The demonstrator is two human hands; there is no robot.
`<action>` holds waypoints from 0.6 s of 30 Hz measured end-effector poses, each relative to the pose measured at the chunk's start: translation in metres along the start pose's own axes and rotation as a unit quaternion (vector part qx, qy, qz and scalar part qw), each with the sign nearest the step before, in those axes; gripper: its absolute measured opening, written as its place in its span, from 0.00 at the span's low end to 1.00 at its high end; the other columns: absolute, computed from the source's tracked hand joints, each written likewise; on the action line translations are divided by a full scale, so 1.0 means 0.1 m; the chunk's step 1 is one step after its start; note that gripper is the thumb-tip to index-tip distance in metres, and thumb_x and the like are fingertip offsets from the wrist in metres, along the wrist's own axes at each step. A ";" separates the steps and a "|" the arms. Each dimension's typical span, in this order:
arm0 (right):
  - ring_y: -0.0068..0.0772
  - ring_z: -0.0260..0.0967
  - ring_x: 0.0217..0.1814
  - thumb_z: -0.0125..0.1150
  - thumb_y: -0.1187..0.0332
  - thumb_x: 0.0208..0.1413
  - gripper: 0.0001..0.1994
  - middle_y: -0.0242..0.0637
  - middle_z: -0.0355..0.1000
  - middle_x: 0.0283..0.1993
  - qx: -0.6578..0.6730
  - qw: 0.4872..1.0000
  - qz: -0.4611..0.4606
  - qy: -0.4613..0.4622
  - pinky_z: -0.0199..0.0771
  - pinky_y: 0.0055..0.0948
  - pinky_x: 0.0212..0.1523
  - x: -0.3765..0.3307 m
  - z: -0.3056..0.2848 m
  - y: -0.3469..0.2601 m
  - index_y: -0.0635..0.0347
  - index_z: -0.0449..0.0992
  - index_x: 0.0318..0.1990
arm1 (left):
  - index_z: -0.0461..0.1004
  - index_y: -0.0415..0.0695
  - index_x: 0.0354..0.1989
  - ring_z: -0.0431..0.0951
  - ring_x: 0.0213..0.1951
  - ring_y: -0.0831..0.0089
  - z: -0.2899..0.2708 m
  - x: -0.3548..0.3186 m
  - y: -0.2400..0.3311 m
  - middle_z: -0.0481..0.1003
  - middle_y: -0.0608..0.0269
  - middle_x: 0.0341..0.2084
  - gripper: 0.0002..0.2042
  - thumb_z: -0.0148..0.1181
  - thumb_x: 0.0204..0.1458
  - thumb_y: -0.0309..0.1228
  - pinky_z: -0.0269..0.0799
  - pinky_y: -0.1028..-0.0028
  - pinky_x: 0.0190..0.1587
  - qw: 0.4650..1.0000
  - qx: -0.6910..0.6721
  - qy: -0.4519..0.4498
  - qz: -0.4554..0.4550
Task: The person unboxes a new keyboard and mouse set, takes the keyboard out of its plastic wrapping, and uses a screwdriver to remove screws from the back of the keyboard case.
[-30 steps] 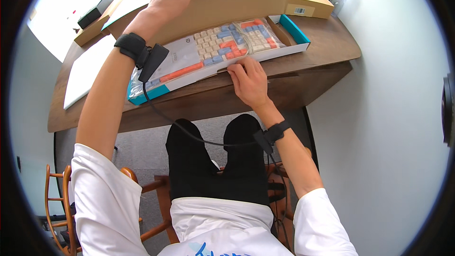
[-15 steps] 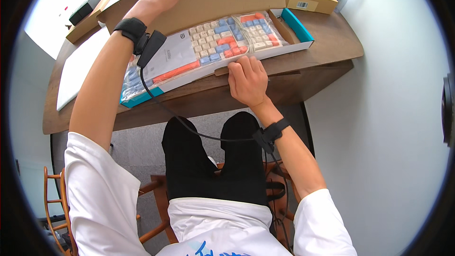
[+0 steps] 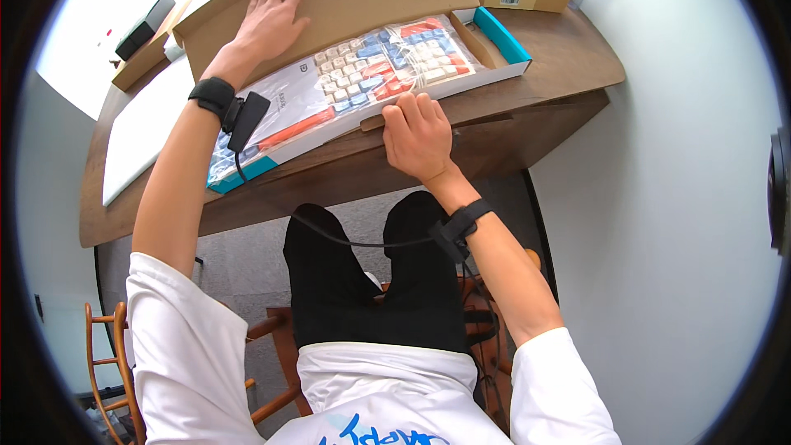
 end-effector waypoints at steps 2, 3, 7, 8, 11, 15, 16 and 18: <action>0.38 0.62 0.35 0.58 0.71 0.45 0.07 0.35 0.62 0.33 -0.007 1.000 0.001 0.000 0.65 0.33 0.36 -0.03 -0.02 0.03 0.54 0.66 0.31 | 0.51 0.53 0.74 0.37 0.76 0.52 -0.12 -0.07 0.12 0.36 0.51 0.76 0.33 0.52 0.62 0.44 0.41 0.48 0.74 0.998 0.027 -0.052 0.015; 0.38 0.62 0.35 0.58 0.71 0.45 0.07 0.35 0.62 0.33 -0.015 1.000 0.002 0.003 0.66 0.33 0.36 -0.05 -0.04 0.05 0.54 0.66 0.31 | 0.54 0.53 0.73 0.36 0.76 0.54 -0.16 -0.10 0.19 0.34 0.52 0.76 0.30 0.49 0.63 0.44 0.39 0.51 0.74 0.995 0.012 -0.094 0.017; 0.38 0.62 0.35 0.58 0.71 0.45 0.07 0.35 0.62 0.33 -0.006 1.000 -0.001 0.008 0.66 0.33 0.36 -0.04 -0.05 0.00 0.55 0.66 0.31 | 0.60 0.51 0.71 0.36 0.76 0.55 -0.16 -0.34 0.28 0.37 0.52 0.76 0.27 0.44 0.66 0.47 0.34 0.54 0.75 0.983 -0.099 -0.156 0.003; 0.38 0.62 0.35 0.58 0.71 0.45 0.07 0.35 0.62 0.33 -0.009 1.000 0.001 0.007 0.66 0.33 0.36 -0.05 -0.05 0.01 0.55 0.66 0.31 | 0.61 0.49 0.70 0.37 0.76 0.54 -0.22 -0.39 0.40 0.40 0.48 0.75 0.28 0.45 0.66 0.50 0.33 0.54 0.75 0.982 -0.094 -0.160 0.024; 0.38 0.62 0.35 0.58 0.71 0.45 0.07 0.35 0.62 0.33 -0.015 1.000 0.001 0.009 0.66 0.33 0.36 -0.05 -0.06 0.03 0.55 0.66 0.31 | 0.61 0.43 0.69 0.36 0.76 0.53 -0.29 -0.51 0.71 0.41 0.44 0.74 0.30 0.46 0.65 0.50 0.35 0.57 0.75 0.966 -0.125 -0.219 0.050; 0.39 0.63 0.35 0.57 0.71 0.46 0.07 0.36 0.62 0.33 -0.013 1.000 0.006 0.005 0.66 0.34 0.37 -0.03 -0.06 0.00 0.55 0.65 0.31 | 0.65 0.32 0.62 0.51 0.71 0.48 -0.31 -0.58 0.85 0.54 0.40 0.69 0.31 0.53 0.62 0.49 0.49 0.62 0.71 0.975 -0.161 -0.149 0.032; 0.39 0.63 0.36 0.57 0.71 0.46 0.07 0.36 0.62 0.33 -0.016 1.000 0.008 0.003 0.66 0.34 0.37 -0.03 -0.06 0.01 0.55 0.65 0.30 | 0.65 0.32 0.62 0.51 0.71 0.48 -0.32 -0.55 0.88 0.54 0.40 0.69 0.31 0.53 0.62 0.49 0.49 0.62 0.71 0.975 -0.161 -0.148 0.032; 0.39 0.63 0.36 0.58 0.70 0.46 0.07 0.36 0.62 0.33 -0.018 1.000 0.013 -0.001 0.66 0.35 0.37 -0.04 -0.06 0.01 0.55 0.65 0.30 | 0.69 0.32 0.56 0.62 0.64 0.48 -0.34 -0.46 0.89 0.64 0.40 0.60 0.29 0.57 0.59 0.49 0.58 0.60 0.66 0.970 -0.182 -0.158 -0.010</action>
Point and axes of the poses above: each hand's wrist, its own x-axis towards the middle knuckle, its own z-axis out of the palm, y = z × x, the point moved 4 cm from there along x, towards the middle knuckle
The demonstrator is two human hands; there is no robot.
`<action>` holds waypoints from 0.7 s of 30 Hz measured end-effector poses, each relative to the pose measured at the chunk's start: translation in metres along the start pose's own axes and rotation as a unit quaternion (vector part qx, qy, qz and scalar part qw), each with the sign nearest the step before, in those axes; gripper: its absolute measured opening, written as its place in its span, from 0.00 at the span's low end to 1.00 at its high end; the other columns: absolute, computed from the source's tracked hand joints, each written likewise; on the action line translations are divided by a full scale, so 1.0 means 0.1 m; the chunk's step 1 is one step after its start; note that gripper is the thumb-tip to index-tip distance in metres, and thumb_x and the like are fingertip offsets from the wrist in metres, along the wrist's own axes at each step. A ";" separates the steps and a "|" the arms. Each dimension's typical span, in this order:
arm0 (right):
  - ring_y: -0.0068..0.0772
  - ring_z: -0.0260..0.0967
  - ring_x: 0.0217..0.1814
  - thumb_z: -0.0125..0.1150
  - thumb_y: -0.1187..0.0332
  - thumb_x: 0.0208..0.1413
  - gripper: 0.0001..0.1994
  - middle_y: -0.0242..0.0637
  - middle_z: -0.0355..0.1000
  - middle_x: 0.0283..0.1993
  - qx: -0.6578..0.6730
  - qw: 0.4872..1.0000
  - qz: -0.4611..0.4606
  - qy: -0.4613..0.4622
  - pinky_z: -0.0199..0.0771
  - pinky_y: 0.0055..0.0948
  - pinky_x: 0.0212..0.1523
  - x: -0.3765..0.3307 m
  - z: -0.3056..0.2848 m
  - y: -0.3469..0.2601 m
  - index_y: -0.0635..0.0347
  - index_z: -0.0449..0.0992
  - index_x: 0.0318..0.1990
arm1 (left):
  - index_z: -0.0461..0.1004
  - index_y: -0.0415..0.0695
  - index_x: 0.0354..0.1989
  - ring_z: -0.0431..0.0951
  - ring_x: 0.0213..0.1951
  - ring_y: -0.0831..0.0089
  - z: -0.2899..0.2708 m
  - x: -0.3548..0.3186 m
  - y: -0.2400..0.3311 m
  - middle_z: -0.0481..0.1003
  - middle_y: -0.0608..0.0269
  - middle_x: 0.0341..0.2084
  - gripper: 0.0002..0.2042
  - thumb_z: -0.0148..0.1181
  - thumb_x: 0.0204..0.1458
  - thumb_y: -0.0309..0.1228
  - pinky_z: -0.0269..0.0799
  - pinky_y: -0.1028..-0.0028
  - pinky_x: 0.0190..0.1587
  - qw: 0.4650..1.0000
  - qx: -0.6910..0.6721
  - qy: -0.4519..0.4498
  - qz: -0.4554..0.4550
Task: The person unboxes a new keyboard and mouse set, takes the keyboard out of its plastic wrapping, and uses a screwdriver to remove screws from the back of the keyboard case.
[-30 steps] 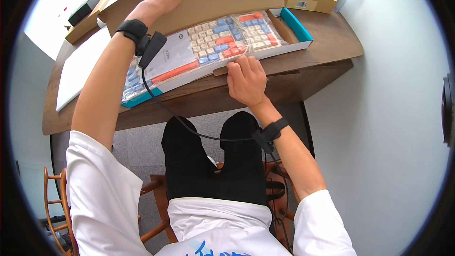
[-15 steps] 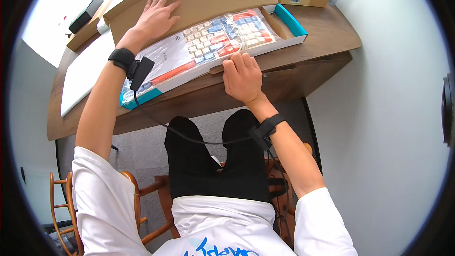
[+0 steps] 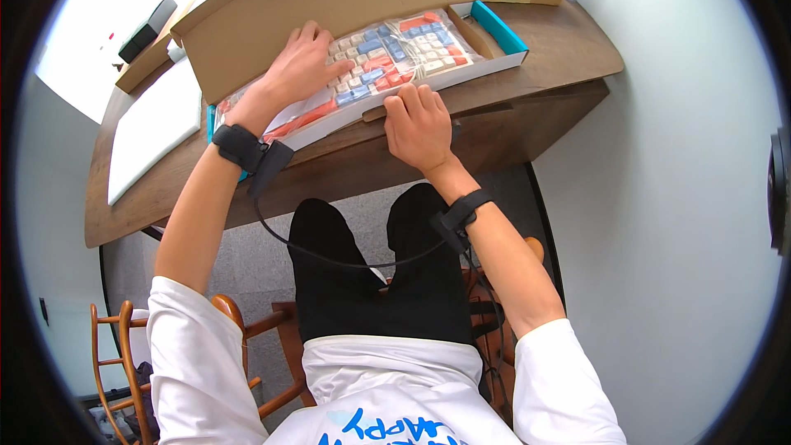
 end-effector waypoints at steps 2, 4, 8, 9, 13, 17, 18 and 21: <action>0.39 0.63 0.36 0.58 0.70 0.47 0.07 0.36 0.62 0.33 0.000 1.000 0.005 -0.003 0.66 0.35 0.37 0.01 0.00 -0.02 0.55 0.65 0.30 | 0.70 0.32 0.52 0.65 0.60 0.50 0.01 0.00 -0.05 0.67 0.41 0.55 0.28 0.59 0.58 0.49 0.61 0.61 0.63 1.000 0.000 0.020 0.002; 0.40 0.63 0.36 0.58 0.70 0.46 0.07 0.36 0.62 0.33 0.007 1.000 0.007 0.000 0.66 0.35 0.37 0.02 -0.01 -0.03 0.55 0.65 0.31 | 0.71 0.33 0.49 0.68 0.56 0.51 -0.06 0.03 -0.05 0.70 0.41 0.50 0.28 0.60 0.56 0.49 0.64 0.61 0.59 0.999 -0.001 0.041 0.006; 0.40 0.63 0.36 0.59 0.70 0.45 0.07 0.36 0.62 0.34 0.006 1.000 0.012 -0.010 0.66 0.35 0.37 0.02 -0.03 -0.06 0.55 0.66 0.31 | 0.70 0.31 0.49 0.74 0.49 0.49 -0.15 0.12 -0.07 0.74 0.41 0.44 0.35 0.66 0.48 0.55 0.69 0.60 0.53 0.998 -0.049 -0.049 -0.012; 0.40 0.62 0.36 0.59 0.70 0.45 0.08 0.36 0.62 0.34 0.000 1.000 0.014 -0.013 0.65 0.36 0.37 0.02 -0.02 -0.08 0.54 0.66 0.31 | 0.72 0.33 0.43 0.77 0.41 0.52 -0.15 0.13 -0.09 0.76 0.43 0.38 0.34 0.67 0.45 0.57 0.72 0.62 0.46 0.997 -0.049 -0.054 -0.003; 0.42 0.63 0.36 0.61 0.69 0.43 0.09 0.37 0.62 0.34 -0.002 0.999 0.018 -0.033 0.65 0.38 0.37 -0.01 -0.03 -0.13 0.54 0.67 0.31 | 0.72 0.33 0.41 0.78 0.41 0.52 -0.10 0.13 -0.17 0.77 0.43 0.37 0.37 0.69 0.41 0.61 0.73 0.62 0.44 0.997 -0.071 -0.042 -0.011; 0.44 0.63 0.36 0.61 0.69 0.42 0.09 0.38 0.63 0.34 0.014 0.999 0.022 -0.034 0.65 0.40 0.37 0.06 -0.05 -0.25 0.54 0.68 0.32 | 0.75 0.31 0.39 0.80 0.41 0.54 -0.24 0.14 -0.15 0.79 0.42 0.35 0.40 0.70 0.38 0.63 0.74 0.62 0.44 0.998 -0.009 -0.060 0.009; 0.45 0.63 0.37 0.61 0.69 0.42 0.09 0.39 0.64 0.35 0.005 0.998 0.024 -0.053 0.65 0.41 0.38 0.05 -0.04 -0.29 0.55 0.69 0.32 | 0.77 0.32 0.40 0.80 0.41 0.54 -0.24 0.14 -0.14 0.79 0.42 0.35 0.40 0.70 0.37 0.64 0.74 0.61 0.44 0.995 0.007 -0.098 -0.008; 0.48 0.65 0.39 0.59 0.70 0.44 0.09 0.42 0.65 0.36 -0.004 0.999 0.019 -0.044 0.66 0.44 0.39 0.04 -0.11 -0.35 0.56 0.69 0.35 | 0.78 0.38 0.50 0.80 0.45 0.53 -0.22 0.06 -0.20 0.80 0.44 0.43 0.43 0.69 0.36 0.66 0.75 0.59 0.48 0.980 -0.052 -0.184 -0.060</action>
Point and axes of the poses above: each hand's wrist, its own x-axis towards the middle knuckle, its own z-axis out of the palm, y = z × x, the point moved 4 cm from there along x, towards the middle knuckle
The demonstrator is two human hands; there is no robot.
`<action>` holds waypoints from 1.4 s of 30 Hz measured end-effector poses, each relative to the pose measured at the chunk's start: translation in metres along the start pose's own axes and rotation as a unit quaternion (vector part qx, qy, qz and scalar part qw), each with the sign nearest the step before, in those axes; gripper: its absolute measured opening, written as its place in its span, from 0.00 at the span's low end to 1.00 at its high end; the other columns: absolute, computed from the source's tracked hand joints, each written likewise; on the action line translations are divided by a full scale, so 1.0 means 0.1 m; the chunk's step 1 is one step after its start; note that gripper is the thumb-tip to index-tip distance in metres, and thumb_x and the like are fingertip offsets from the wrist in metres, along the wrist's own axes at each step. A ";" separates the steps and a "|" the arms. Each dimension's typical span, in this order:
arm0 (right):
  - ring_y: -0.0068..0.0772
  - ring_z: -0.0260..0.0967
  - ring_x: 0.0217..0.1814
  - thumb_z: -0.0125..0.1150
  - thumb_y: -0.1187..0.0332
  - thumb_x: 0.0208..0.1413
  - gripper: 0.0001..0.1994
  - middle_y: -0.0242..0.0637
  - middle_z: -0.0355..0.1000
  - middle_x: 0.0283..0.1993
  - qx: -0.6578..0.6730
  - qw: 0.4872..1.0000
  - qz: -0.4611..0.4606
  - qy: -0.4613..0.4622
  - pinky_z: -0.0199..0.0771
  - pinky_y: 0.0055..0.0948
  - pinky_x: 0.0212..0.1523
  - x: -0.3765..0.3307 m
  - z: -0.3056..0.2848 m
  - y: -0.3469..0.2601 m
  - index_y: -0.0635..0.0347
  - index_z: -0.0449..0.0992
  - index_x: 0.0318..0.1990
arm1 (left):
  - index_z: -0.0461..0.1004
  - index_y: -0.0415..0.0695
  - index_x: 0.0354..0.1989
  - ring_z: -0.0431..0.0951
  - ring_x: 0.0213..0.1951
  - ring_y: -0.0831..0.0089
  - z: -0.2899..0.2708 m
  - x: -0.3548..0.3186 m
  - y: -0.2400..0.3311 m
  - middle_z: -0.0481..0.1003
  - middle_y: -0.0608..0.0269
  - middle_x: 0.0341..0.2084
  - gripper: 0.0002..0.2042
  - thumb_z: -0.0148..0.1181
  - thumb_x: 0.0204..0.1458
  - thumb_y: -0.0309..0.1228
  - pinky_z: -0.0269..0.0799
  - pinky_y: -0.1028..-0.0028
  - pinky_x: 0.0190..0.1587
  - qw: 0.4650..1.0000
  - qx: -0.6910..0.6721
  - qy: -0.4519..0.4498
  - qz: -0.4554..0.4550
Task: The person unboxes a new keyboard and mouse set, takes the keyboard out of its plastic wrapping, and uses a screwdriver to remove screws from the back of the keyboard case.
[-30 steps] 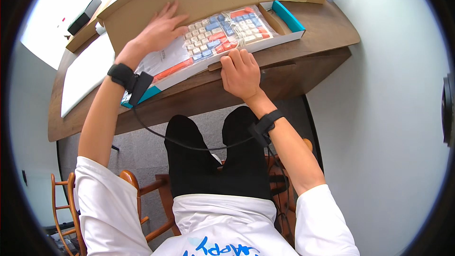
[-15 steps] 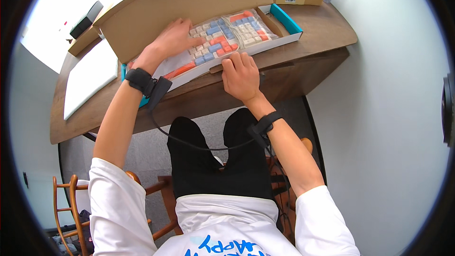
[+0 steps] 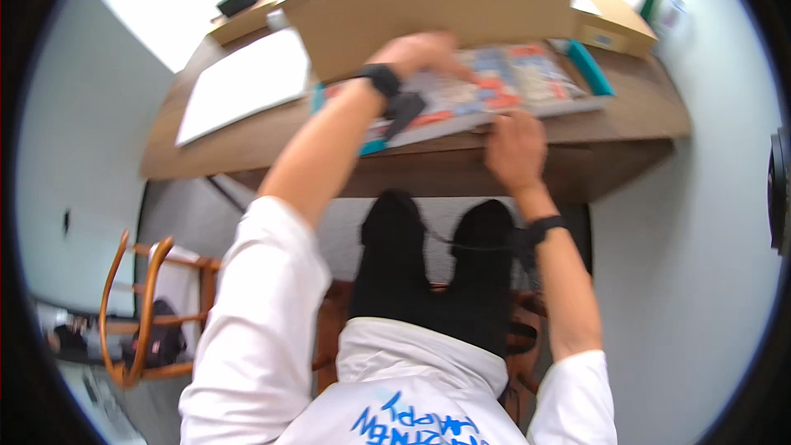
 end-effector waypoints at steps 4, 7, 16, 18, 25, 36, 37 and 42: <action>0.53 0.64 0.41 0.56 0.73 0.48 0.08 0.47 0.64 0.37 -0.006 1.000 -0.015 0.006 0.64 0.48 0.41 0.00 -0.27 -0.24 0.60 0.69 0.37 | 0.77 0.34 0.52 0.76 0.55 0.50 0.03 -0.30 0.03 0.76 0.42 0.53 0.48 0.66 0.34 0.69 0.71 0.58 0.57 0.999 -0.042 0.017 0.011; 0.54 0.63 0.41 0.54 0.75 0.49 0.08 0.47 0.63 0.39 -0.004 1.000 -0.009 -0.008 0.64 0.47 0.42 0.04 -0.40 -0.42 0.60 0.69 0.39 | 0.79 0.33 0.47 0.77 0.53 0.50 -0.12 -0.50 0.03 0.78 0.43 0.49 0.46 0.67 0.33 0.69 0.71 0.60 0.56 0.996 -0.045 0.079 0.021; 0.57 0.64 0.44 0.56 0.71 0.48 0.11 0.51 0.67 0.44 -0.070 0.995 -0.044 0.052 0.65 0.50 0.45 -0.12 -0.28 -0.37 0.61 0.71 0.40 | 0.80 0.35 0.38 0.80 0.45 0.54 -0.30 -0.95 0.31 0.81 0.46 0.39 0.35 0.68 0.41 0.62 0.75 0.62 0.49 0.984 -0.112 0.100 0.093; 0.56 0.65 0.43 0.56 0.70 0.48 0.10 0.50 0.67 0.44 -0.034 0.999 -0.020 0.008 0.65 0.50 0.44 -0.22 -0.08 -0.19 0.61 0.71 0.39 | 0.75 0.37 0.50 0.80 0.46 0.53 -0.20 -0.88 0.34 0.79 0.46 0.43 0.37 0.68 0.42 0.59 0.76 0.61 0.49 0.984 -0.029 0.150 0.091; 0.47 0.62 0.38 0.60 0.71 0.46 0.09 0.41 0.63 0.37 -0.017 0.999 -0.027 -0.002 0.65 0.43 0.39 -0.19 0.00 -0.08 0.58 0.69 0.36 | 0.69 0.41 0.61 0.78 0.53 0.54 -0.43 -1.25 0.49 0.76 0.46 0.51 0.34 0.63 0.51 0.53 0.72 0.62 0.55 0.991 0.033 0.070 0.110; 0.46 0.62 0.40 0.62 0.70 0.44 0.11 0.41 0.63 0.39 -0.024 0.999 -0.007 -0.022 0.65 0.41 0.41 -0.25 -0.03 -0.03 0.55 0.69 0.36 | 0.66 0.41 0.61 0.80 0.47 0.55 -0.20 -1.14 0.41 0.78 0.43 0.46 0.31 0.64 0.53 0.46 0.74 0.65 0.52 0.992 0.014 0.061 0.106; 0.46 0.62 0.40 0.62 0.70 0.44 0.11 0.41 0.63 0.39 -0.026 0.999 -0.005 -0.020 0.65 0.41 0.41 -0.25 -0.03 -0.03 0.55 0.69 0.36 | 0.67 0.40 0.59 0.80 0.46 0.55 -0.21 -1.17 0.43 0.78 0.43 0.45 0.30 0.66 0.52 0.44 0.74 0.65 0.52 0.987 0.007 0.091 0.135; 0.47 0.63 0.41 0.62 0.71 0.44 0.11 0.41 0.65 0.40 -0.022 1.000 -0.019 -0.001 0.66 0.42 0.43 -0.24 -0.08 -0.02 0.56 0.69 0.36 | 0.68 0.39 0.57 0.80 0.43 0.54 -0.14 -1.23 0.53 0.79 0.42 0.41 0.29 0.70 0.50 0.41 0.75 0.63 0.49 0.981 -0.011 0.090 0.171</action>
Point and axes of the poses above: each hand's wrist, its own x-axis towards the middle knuckle, its own z-axis out of the palm, y = z × x, the point moved 4 cm from there along x, towards the middle knuckle
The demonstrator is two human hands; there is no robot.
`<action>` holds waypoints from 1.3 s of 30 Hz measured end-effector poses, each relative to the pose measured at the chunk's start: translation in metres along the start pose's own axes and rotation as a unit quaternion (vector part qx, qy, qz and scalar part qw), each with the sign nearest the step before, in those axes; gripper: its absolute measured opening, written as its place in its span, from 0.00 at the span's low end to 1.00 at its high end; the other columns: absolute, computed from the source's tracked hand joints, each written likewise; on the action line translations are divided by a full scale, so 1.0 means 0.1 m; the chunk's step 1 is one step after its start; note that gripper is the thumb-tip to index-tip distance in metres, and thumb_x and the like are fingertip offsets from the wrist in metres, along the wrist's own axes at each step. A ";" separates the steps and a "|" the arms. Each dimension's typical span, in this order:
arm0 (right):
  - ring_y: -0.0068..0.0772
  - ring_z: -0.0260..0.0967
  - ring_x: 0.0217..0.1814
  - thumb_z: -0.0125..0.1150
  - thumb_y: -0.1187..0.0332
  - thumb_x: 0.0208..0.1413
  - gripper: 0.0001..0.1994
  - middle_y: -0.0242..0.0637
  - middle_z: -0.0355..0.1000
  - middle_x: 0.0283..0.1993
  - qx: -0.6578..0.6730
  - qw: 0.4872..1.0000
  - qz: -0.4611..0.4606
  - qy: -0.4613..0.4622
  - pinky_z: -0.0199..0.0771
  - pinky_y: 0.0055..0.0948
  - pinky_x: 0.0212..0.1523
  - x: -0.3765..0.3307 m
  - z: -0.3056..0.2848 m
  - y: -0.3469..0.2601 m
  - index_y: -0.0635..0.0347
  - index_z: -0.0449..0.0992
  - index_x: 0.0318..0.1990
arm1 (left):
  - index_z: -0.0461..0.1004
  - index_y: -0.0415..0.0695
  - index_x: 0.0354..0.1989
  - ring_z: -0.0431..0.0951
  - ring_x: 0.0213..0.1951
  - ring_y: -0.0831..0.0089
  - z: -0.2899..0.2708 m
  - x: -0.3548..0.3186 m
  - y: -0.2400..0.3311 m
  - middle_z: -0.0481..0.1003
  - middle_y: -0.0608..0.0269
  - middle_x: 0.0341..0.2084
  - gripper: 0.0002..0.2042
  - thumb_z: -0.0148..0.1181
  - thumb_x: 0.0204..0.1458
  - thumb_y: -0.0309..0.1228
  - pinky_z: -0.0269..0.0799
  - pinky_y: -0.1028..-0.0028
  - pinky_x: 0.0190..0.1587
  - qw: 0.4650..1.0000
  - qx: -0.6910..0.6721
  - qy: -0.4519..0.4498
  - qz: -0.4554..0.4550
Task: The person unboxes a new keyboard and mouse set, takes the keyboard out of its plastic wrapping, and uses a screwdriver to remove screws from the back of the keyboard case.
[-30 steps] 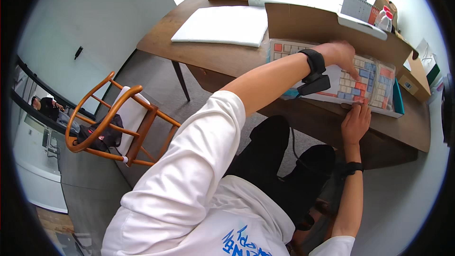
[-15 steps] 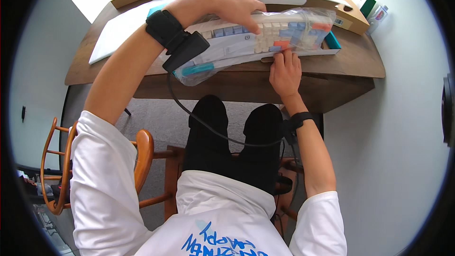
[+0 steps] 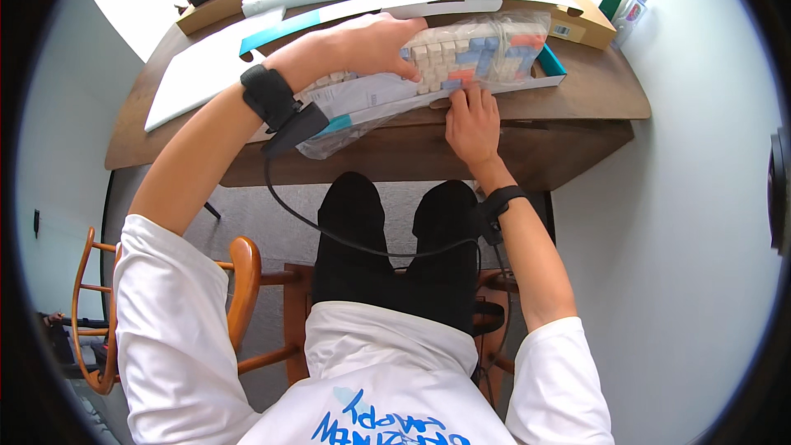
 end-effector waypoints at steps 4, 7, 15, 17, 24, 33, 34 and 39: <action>0.47 0.63 0.42 0.62 0.71 0.43 0.11 0.41 0.65 0.41 0.006 1.000 0.003 -0.014 0.66 0.42 0.43 0.02 -0.01 0.01 0.56 0.69 0.36 | 0.67 0.37 0.56 0.82 0.38 0.52 -0.01 -0.05 0.12 0.80 0.45 0.36 0.29 0.70 0.50 0.41 0.77 0.62 0.42 0.998 0.063 0.003 -0.013; 0.47 0.63 0.42 0.62 0.72 0.43 0.11 0.41 0.65 0.41 0.013 1.000 0.008 -0.019 0.66 0.43 0.44 0.03 0.00 0.00 0.55 0.70 0.36 | 0.68 0.37 0.54 0.82 0.40 0.51 -0.05 -0.01 0.11 0.80 0.43 0.36 0.27 0.69 0.51 0.39 0.76 0.59 0.44 0.994 0.105 -0.007 -0.013; 0.45 0.63 0.42 0.62 0.72 0.44 0.12 0.40 0.65 0.39 0.016 0.999 0.011 -0.026 0.66 0.41 0.43 0.11 -0.08 0.02 0.54 0.72 0.39 | 0.67 0.32 0.61 0.84 0.38 0.64 -0.83 -0.22 0.08 0.80 0.42 0.40 0.32 0.67 0.53 0.41 0.77 0.69 0.43 0.991 0.024 0.124 -0.034; 0.45 0.63 0.42 0.61 0.72 0.45 0.11 0.40 0.65 0.39 0.013 1.000 0.013 -0.026 0.66 0.41 0.43 0.11 -0.09 0.04 0.55 0.73 0.38 | 0.71 0.34 0.57 0.84 0.33 0.70 -0.97 -0.33 0.04 0.81 0.48 0.38 0.28 0.65 0.56 0.44 0.78 0.73 0.36 0.986 -0.075 0.146 -0.028; 0.45 0.63 0.41 0.59 0.72 0.45 0.07 0.40 0.64 0.37 0.015 0.999 0.019 -0.036 0.66 0.41 0.42 0.17 -0.17 0.00 0.56 0.72 0.34 | 0.74 0.34 0.50 0.84 0.31 0.74 -0.96 -0.92 -0.01 0.82 0.55 0.33 0.25 0.66 0.55 0.45 0.78 0.79 0.34 0.895 -0.335 0.292 -0.044; 0.46 0.63 0.40 0.60 0.76 0.46 0.07 0.41 0.65 0.37 0.043 0.998 0.031 -0.016 0.66 0.41 0.41 0.27 -0.25 -0.09 0.59 0.72 0.35 | 0.71 0.34 0.53 0.81 0.39 0.76 -0.30 -1.34 0.09 0.79 0.57 0.43 0.18 0.61 0.61 0.35 0.77 0.77 0.42 0.643 -0.641 0.411 -0.080; 0.47 0.64 0.41 0.59 0.77 0.48 0.07 0.42 0.66 0.38 0.064 0.997 0.039 -0.027 0.67 0.42 0.43 0.22 -0.22 -0.12 0.60 0.72 0.36 | 0.71 0.34 0.53 0.81 0.40 0.76 -0.16 -1.39 0.05 0.79 0.57 0.43 0.18 0.60 0.62 0.35 0.77 0.76 0.43 0.607 -0.670 0.420 -0.079; 0.49 0.68 0.48 0.55 0.82 0.53 0.10 0.44 0.70 0.43 0.247 0.958 0.111 -0.088 0.71 0.39 0.50 -0.03 -0.39 -0.14 0.64 0.75 0.42 | 0.67 0.35 0.58 0.80 0.45 0.73 0.57 -1.66 -0.04 0.77 0.57 0.49 0.18 0.55 0.65 0.34 0.77 0.73 0.47 0.503 -0.743 0.436 -0.069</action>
Point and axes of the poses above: each hand's wrist, its own x-axis towards the middle knuckle, its own z-axis out of the palm, y = z × x, the point moved 4 cm from there along x, towards the middle knuckle
